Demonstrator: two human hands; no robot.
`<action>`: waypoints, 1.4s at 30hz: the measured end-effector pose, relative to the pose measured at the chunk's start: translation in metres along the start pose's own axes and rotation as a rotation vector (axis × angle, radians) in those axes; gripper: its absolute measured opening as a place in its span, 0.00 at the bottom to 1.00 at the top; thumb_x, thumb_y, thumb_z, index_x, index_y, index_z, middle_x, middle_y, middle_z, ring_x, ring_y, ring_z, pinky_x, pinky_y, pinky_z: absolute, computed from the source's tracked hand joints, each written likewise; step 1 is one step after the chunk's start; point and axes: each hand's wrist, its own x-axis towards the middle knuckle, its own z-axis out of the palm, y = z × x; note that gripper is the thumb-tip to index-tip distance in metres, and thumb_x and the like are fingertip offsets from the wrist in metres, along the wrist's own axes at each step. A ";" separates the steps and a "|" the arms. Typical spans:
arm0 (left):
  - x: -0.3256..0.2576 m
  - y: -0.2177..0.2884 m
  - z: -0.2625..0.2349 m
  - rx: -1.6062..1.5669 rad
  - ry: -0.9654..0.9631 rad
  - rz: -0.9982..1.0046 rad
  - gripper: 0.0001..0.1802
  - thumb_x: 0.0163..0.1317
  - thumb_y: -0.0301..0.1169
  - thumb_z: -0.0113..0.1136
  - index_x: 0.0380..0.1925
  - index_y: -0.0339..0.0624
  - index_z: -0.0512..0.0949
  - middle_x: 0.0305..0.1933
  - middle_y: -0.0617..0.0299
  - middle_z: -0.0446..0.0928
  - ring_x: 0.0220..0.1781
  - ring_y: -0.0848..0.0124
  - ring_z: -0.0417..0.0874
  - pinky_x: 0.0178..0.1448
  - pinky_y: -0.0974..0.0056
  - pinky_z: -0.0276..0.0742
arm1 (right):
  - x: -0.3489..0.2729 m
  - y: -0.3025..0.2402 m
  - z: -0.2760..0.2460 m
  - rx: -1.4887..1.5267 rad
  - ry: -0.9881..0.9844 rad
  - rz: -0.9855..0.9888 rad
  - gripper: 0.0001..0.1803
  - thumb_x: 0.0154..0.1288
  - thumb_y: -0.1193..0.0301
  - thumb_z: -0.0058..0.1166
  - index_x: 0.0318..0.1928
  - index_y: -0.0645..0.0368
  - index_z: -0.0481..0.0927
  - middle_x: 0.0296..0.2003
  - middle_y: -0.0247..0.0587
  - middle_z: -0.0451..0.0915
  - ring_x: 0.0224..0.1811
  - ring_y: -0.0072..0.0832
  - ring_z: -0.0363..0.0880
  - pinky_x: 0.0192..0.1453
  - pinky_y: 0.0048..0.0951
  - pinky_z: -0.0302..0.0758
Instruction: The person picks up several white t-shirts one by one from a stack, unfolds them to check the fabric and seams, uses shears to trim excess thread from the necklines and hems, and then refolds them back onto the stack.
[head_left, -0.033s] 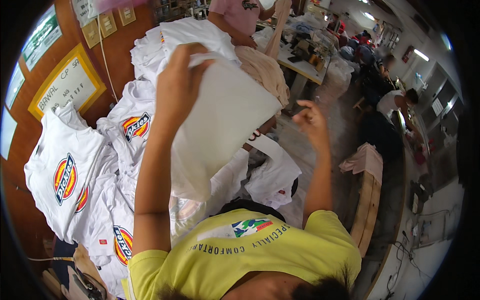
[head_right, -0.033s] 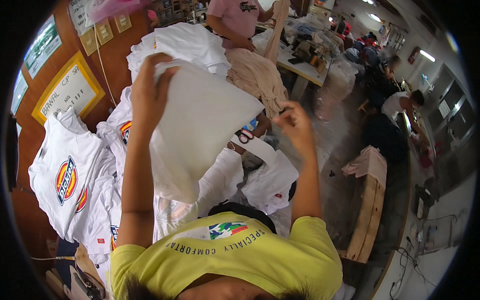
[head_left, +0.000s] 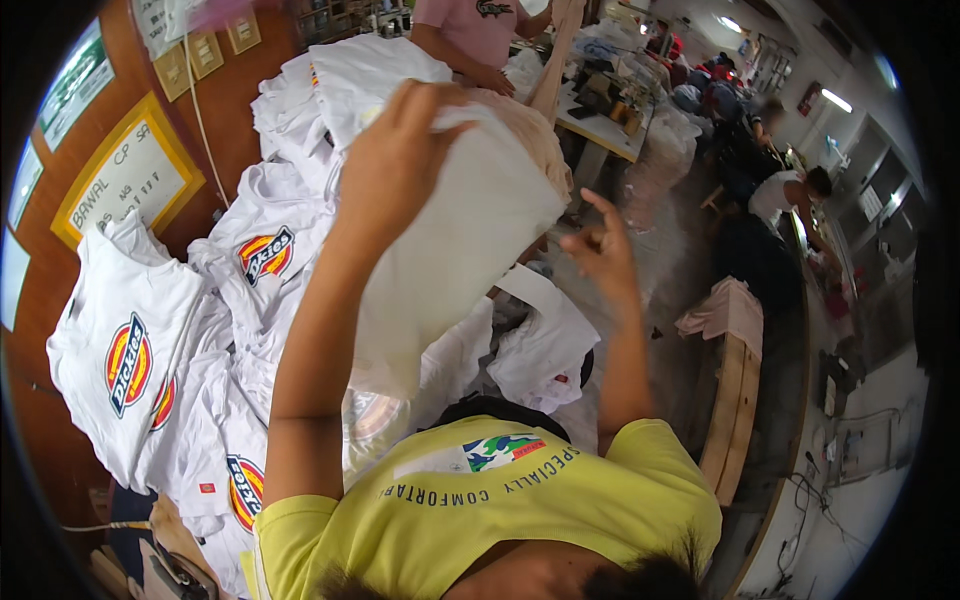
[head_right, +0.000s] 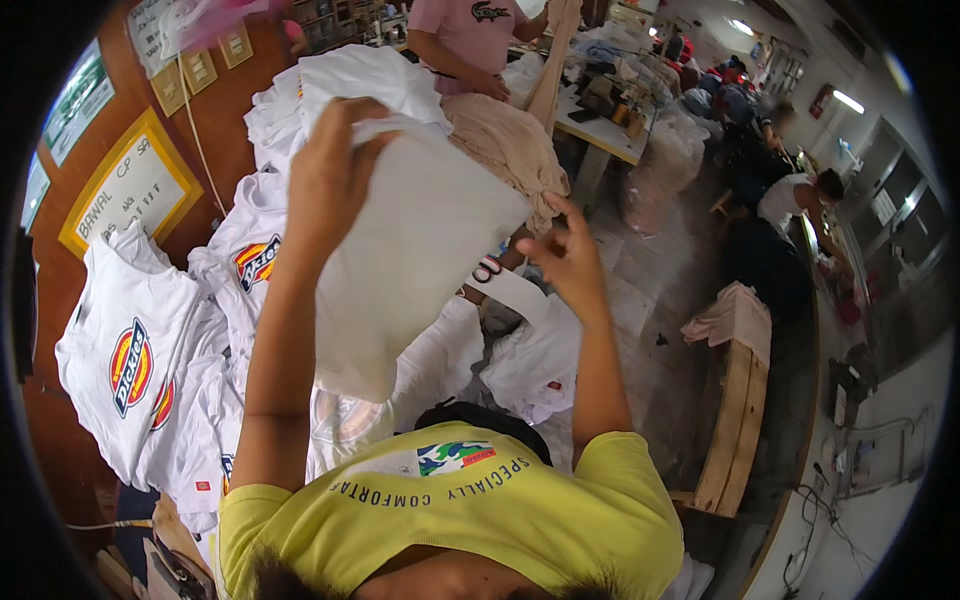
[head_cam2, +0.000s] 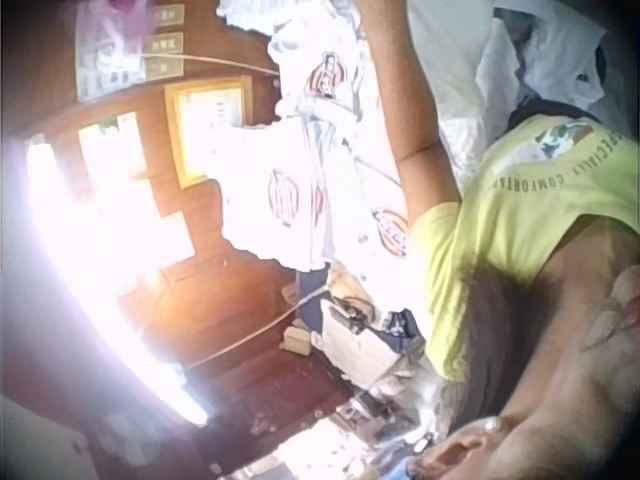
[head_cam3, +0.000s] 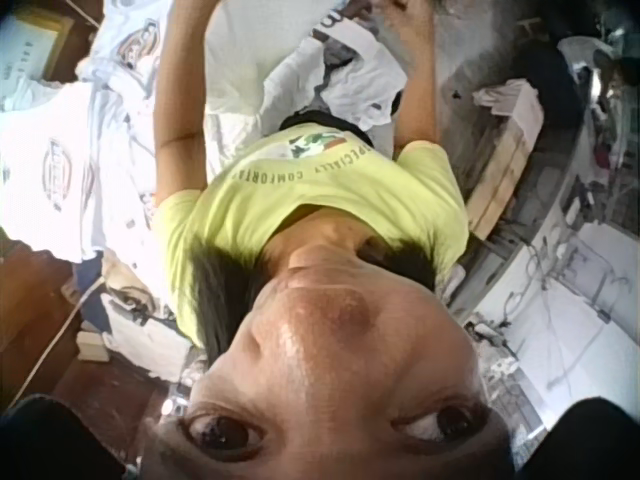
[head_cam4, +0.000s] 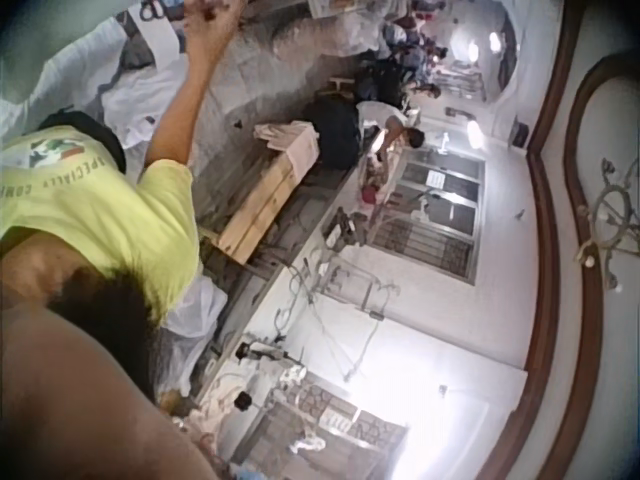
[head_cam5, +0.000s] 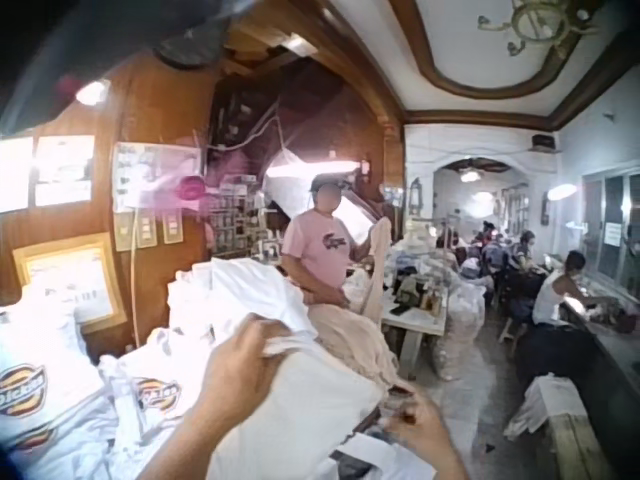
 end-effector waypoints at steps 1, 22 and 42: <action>0.003 0.011 0.012 -0.004 -0.027 0.034 0.12 0.53 0.26 0.58 0.38 0.43 0.72 0.36 0.58 0.74 0.34 0.58 0.78 0.34 0.60 0.74 | -0.008 0.009 0.011 0.022 0.141 -0.085 0.24 0.58 0.70 0.57 0.52 0.58 0.63 0.20 0.30 0.70 0.19 0.12 0.64 0.18 0.14 0.58; -0.062 0.099 -0.001 -0.263 -0.070 0.629 0.21 0.49 0.32 0.58 0.45 0.61 0.66 0.41 0.62 0.69 0.37 0.66 0.74 0.33 0.68 0.72 | 0.043 0.044 0.032 0.264 0.144 -0.153 0.30 0.64 0.52 0.38 0.62 0.53 0.57 0.58 0.38 0.61 0.58 0.37 0.61 0.59 0.43 0.59; -0.263 0.042 -0.100 0.367 -0.108 -0.969 0.14 0.49 0.21 0.59 0.38 0.40 0.72 0.42 0.52 0.69 0.45 0.54 0.72 0.47 0.59 0.69 | 0.375 0.045 0.233 -0.833 -0.063 -1.073 0.19 0.63 0.56 0.46 0.48 0.52 0.77 0.47 0.40 0.77 0.50 0.36 0.75 0.54 0.35 0.69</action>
